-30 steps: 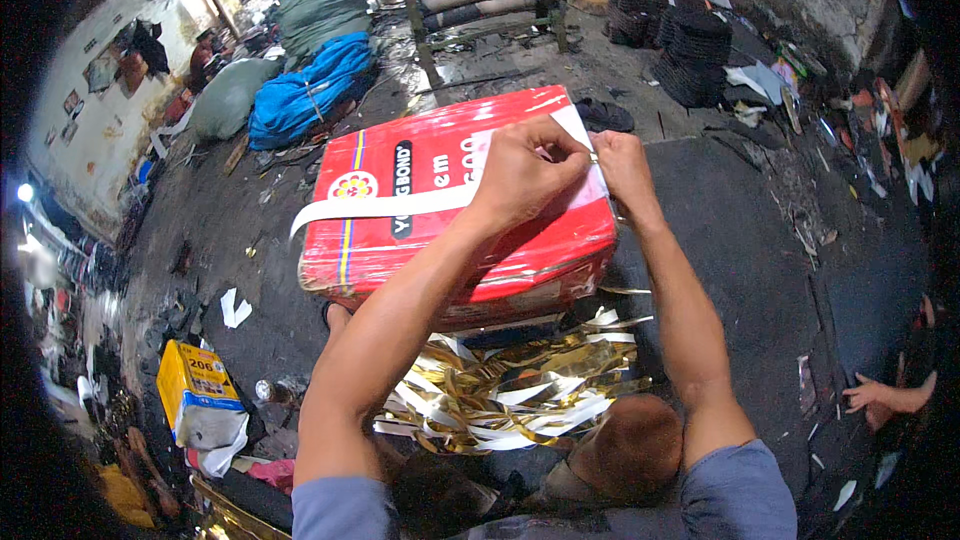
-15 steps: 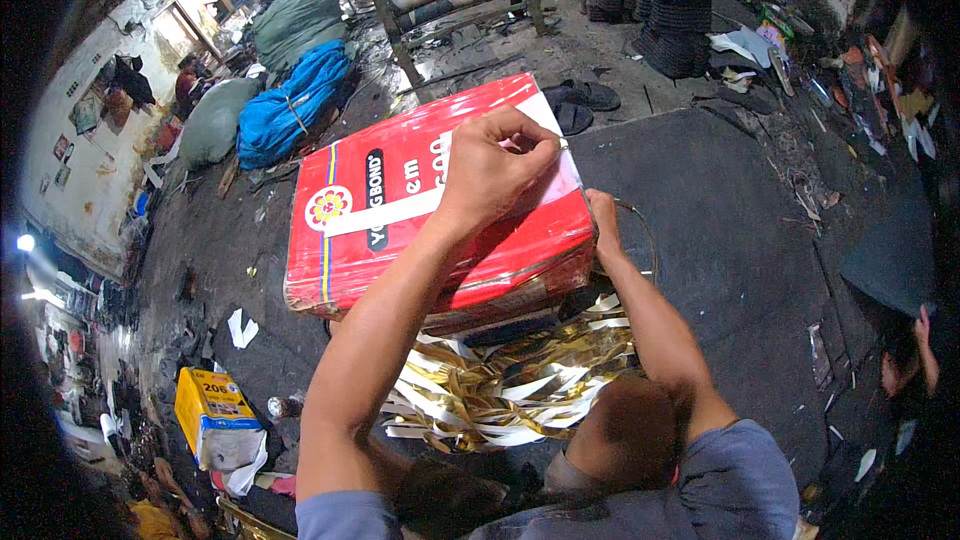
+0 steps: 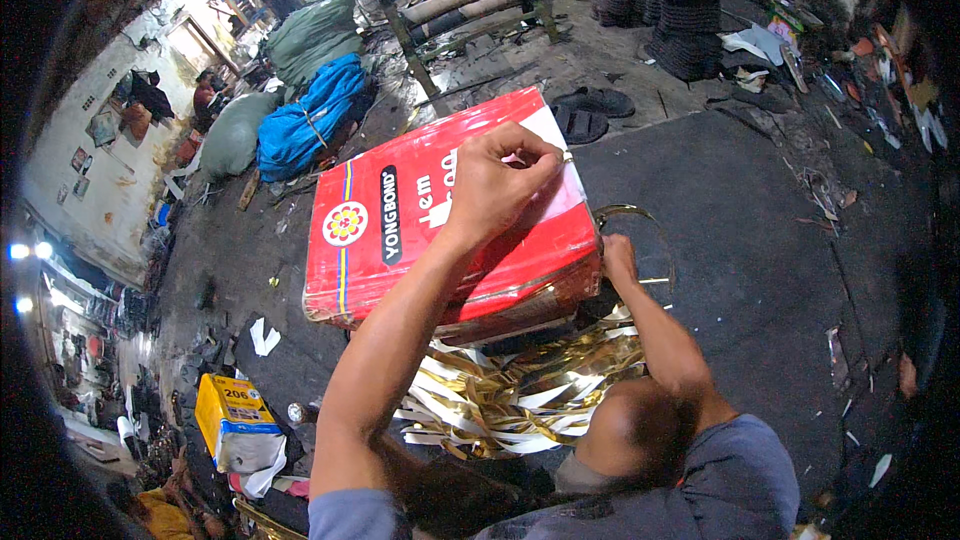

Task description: The person sits on the floor and uses gold and white ribbons to decorate a red cardboard box. They wrap the ribbons around the box and secure them by hand.

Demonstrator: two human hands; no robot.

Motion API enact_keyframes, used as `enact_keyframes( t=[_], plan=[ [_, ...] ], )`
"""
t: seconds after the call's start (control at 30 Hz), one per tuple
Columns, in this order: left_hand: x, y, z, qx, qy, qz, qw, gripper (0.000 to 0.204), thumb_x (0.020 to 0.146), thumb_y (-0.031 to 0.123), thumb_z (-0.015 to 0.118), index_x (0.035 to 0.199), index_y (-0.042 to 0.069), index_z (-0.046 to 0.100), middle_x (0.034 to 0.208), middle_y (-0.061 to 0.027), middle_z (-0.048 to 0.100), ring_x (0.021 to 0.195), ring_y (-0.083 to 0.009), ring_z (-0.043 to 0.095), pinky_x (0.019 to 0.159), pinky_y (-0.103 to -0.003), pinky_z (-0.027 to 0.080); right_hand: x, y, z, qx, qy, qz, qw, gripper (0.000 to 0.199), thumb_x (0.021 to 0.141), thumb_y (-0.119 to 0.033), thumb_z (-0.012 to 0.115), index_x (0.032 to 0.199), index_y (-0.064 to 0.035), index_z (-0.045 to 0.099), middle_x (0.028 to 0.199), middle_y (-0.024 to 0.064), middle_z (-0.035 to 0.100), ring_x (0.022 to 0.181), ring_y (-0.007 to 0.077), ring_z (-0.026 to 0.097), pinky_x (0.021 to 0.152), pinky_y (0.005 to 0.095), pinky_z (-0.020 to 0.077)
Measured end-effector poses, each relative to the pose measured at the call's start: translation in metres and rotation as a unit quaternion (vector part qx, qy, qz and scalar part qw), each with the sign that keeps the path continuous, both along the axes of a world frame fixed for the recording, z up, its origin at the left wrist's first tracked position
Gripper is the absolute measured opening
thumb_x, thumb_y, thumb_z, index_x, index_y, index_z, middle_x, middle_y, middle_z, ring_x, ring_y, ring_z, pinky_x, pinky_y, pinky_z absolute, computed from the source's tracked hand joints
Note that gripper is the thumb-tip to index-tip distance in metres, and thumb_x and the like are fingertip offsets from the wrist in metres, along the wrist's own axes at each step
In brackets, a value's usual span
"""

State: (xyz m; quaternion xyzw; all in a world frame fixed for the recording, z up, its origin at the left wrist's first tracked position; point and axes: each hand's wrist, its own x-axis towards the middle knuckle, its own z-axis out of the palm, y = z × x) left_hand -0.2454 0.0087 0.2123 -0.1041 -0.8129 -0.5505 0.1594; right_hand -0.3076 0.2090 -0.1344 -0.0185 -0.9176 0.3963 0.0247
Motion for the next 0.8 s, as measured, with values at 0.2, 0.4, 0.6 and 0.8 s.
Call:
enact_keyframes(
  t=[0.2,0.4,0.6,0.8],
  plan=[
    [-0.003,0.01,0.004,0.007,0.015,-0.028,0.999,0.005,0.083,0.007,0.077,0.084,0.002,0.078,0.082,-0.0049,0.075,0.073,-0.0097,0.068,0.068,-0.026,0.055,0.015,0.037,-0.055,0.073,-0.109,-0.053,0.99,0.029,0.086,-0.023,0.066,0.104,-0.0029,0.076,0.105,0.0242,0.073,0.102,0.0443,0.07,0.093,0.0539,0.0551],
    [-0.001,0.002,-0.004,0.022,-0.004,-0.022,1.0,0.007,0.085,0.008,0.077,0.086,0.001,0.077,0.082,-0.0042,0.075,0.073,-0.0085,0.067,0.067,-0.025,0.055,0.014,0.037,-0.054,0.085,-0.185,-0.078,0.976,0.029,0.086,-0.018,0.065,0.107,-0.0027,0.076,0.111,0.0244,0.073,0.106,0.0442,0.071,0.092,0.0533,0.057],
    [-0.007,0.004,-0.003,0.024,0.007,-0.035,0.999,0.007,0.085,0.009,0.078,0.086,0.002,0.077,0.083,-0.0031,0.076,0.073,-0.0078,0.067,0.068,-0.026,0.055,0.018,0.045,-0.056,0.15,-0.146,-0.071,0.975,0.031,0.088,-0.017,0.063,0.11,0.0041,0.07,0.109,0.0276,0.073,0.105,0.0427,0.072,0.09,0.0515,0.059],
    [0.0,0.003,0.006,-0.106,0.137,-0.034,0.984,0.009,0.085,0.002,0.073,0.092,0.0,0.076,0.082,-0.0064,0.072,0.073,-0.0113,0.066,0.06,-0.026,0.05,0.025,0.052,-0.049,0.214,-0.097,-0.067,0.97,0.03,0.092,-0.015,0.058,0.111,0.0049,0.069,0.105,0.0281,0.074,0.101,0.0425,0.073,0.087,0.051,0.0596]
  ],
)
